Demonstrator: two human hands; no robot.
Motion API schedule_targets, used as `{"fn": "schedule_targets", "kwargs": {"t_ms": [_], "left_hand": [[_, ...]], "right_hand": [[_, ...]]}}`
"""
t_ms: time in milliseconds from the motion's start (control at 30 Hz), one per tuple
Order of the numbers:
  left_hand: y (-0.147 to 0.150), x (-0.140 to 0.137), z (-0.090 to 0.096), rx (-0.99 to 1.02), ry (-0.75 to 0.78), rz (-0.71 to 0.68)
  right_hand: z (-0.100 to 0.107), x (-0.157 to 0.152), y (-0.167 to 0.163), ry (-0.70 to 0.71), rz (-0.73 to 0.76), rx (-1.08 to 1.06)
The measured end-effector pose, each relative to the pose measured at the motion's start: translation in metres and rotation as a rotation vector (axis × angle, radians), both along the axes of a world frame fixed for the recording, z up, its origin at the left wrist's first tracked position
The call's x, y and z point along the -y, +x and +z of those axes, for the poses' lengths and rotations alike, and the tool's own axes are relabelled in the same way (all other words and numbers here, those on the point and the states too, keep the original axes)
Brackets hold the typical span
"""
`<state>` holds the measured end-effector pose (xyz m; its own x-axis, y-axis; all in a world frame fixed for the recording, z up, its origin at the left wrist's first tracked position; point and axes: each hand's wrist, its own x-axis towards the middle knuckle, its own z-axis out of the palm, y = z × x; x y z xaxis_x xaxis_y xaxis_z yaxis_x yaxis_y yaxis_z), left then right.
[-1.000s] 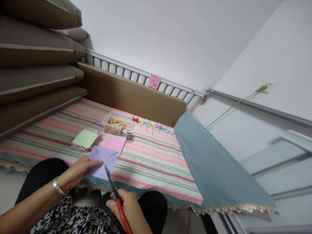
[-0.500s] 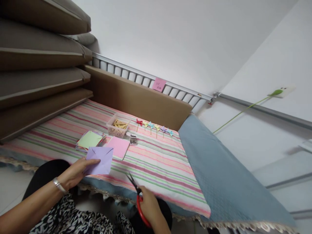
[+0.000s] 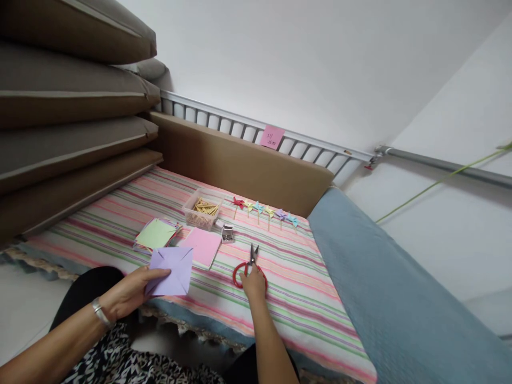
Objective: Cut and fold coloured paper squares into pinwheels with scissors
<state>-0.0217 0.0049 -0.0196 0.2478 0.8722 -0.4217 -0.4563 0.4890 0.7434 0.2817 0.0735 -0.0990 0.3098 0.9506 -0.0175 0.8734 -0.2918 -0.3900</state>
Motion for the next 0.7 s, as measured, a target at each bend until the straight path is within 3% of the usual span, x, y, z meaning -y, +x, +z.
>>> {"fn": "schedule_targets", "kwargs": {"t_ms": [133,300,367,433,700], "left_hand": [[0.003,-0.003,-0.004,-0.06,0.036,-0.008],[0.015,-0.005,-0.013,-0.132,0.099,-0.099],[0.02,-0.005,-0.017,-0.143,0.116,-0.124],[0.023,-0.004,-0.02,-0.157,0.134,-0.136],[0.014,0.002,-0.019,-0.173,0.189,-0.151]], "right_hand": [[0.024,0.006,-0.032,0.101,0.142,-0.27],[0.057,0.037,-0.084,0.15,0.318,-0.645],[0.065,0.046,-0.099,0.133,0.364,-1.004],[0.068,0.051,-0.11,0.135,0.336,-1.176],[0.063,0.048,-0.12,0.205,0.247,-1.157]]}}
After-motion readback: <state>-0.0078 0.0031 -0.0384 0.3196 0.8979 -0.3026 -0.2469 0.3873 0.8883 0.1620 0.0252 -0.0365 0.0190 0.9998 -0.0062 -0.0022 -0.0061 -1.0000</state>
